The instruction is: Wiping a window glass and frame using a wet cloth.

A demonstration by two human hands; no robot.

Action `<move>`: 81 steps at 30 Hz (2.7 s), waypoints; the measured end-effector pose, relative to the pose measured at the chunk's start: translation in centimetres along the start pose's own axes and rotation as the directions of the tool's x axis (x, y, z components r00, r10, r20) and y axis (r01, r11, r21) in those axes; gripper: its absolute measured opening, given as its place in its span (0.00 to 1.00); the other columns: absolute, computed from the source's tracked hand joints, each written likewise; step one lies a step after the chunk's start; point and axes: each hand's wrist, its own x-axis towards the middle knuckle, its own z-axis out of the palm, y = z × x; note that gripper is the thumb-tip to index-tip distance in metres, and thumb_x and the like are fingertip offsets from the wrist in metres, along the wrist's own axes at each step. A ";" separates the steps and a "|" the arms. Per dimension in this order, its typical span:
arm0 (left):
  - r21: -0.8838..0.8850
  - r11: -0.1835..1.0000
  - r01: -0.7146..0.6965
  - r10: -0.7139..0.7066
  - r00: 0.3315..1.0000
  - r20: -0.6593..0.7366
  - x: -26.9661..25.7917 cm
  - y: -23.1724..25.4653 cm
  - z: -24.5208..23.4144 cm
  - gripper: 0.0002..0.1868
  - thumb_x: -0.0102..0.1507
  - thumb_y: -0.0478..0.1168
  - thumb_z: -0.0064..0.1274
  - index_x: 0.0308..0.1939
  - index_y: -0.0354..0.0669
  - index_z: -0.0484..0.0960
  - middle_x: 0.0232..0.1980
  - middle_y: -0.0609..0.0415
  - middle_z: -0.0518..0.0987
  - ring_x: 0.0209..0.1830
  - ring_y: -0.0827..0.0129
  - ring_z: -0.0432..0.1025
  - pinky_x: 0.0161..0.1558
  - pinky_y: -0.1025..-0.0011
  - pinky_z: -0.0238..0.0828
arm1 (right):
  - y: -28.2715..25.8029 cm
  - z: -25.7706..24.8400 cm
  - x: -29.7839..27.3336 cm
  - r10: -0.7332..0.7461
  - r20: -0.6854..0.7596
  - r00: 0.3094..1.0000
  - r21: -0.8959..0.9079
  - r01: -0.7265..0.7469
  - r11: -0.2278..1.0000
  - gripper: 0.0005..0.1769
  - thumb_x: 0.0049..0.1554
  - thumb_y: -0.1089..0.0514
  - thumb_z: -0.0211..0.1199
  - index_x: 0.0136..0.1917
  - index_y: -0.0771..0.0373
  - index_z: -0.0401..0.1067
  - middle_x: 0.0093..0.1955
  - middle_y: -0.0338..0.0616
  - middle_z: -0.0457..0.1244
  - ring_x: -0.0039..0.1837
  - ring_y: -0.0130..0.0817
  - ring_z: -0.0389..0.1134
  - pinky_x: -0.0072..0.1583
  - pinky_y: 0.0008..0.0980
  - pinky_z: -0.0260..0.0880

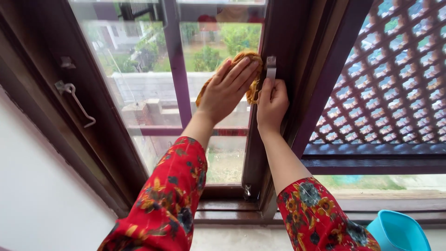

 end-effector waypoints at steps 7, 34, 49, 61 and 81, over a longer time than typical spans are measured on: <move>0.195 0.980 -0.042 0.035 0.999 0.038 -4.6 -8.6 -4.5 0.28 0.74 0.41 0.45 0.80 0.48 0.68 0.84 0.57 0.58 0.86 0.65 0.48 0.84 0.59 0.40 | 1.8 0.6 -0.6 0.091 -0.020 0.996 0.021 -0.091 0.996 0.18 0.69 0.50 0.57 0.43 0.64 0.62 0.30 0.34 0.55 0.32 0.21 0.54 0.36 0.27 0.52; 0.151 0.987 0.056 -0.100 0.949 0.300 -8.8 -10.7 -5.8 0.40 0.61 0.36 0.45 0.80 0.48 0.63 0.83 0.54 0.53 0.83 0.58 0.47 0.80 0.57 0.44 | 1.1 0.2 -1.4 -0.122 -0.128 0.984 -0.269 0.084 0.960 0.15 0.69 0.51 0.57 0.50 0.67 0.70 0.36 0.36 0.60 0.40 0.22 0.60 0.45 0.27 0.63; 0.204 0.769 0.606 -0.632 0.769 0.096 -15.4 -14.5 -2.9 0.30 0.74 0.31 0.40 0.81 0.38 0.56 0.85 0.40 0.47 0.86 0.45 0.44 0.82 0.50 0.48 | 0.1 0.3 -1.3 0.032 -0.025 0.999 -0.071 -0.034 0.997 0.15 0.69 0.51 0.54 0.46 0.64 0.62 0.33 0.31 0.54 0.36 0.20 0.54 0.40 0.26 0.56; -0.299 0.674 0.676 -0.682 0.724 0.102 -4.2 3.9 -1.2 0.43 0.60 0.24 0.39 0.81 0.31 0.47 0.85 0.41 0.46 0.86 0.40 0.39 0.84 0.52 0.36 | 1.5 0.5 -0.9 -0.202 -0.103 0.974 -0.397 0.147 0.906 0.17 0.71 0.52 0.55 0.45 0.67 0.62 0.34 0.42 0.55 0.38 0.27 0.58 0.43 0.32 0.61; -0.196 0.940 0.278 -0.289 0.957 -0.025 11.8 -2.1 0.3 0.29 0.76 0.37 0.38 0.83 0.45 0.59 0.86 0.61 0.49 0.88 0.62 0.41 0.87 0.56 0.37 | -0.7 0.5 -1.4 0.066 -0.099 0.993 -0.018 -0.068 0.997 0.13 0.70 0.53 0.49 0.46 0.63 0.60 0.33 0.33 0.52 0.34 0.18 0.50 0.37 0.23 0.49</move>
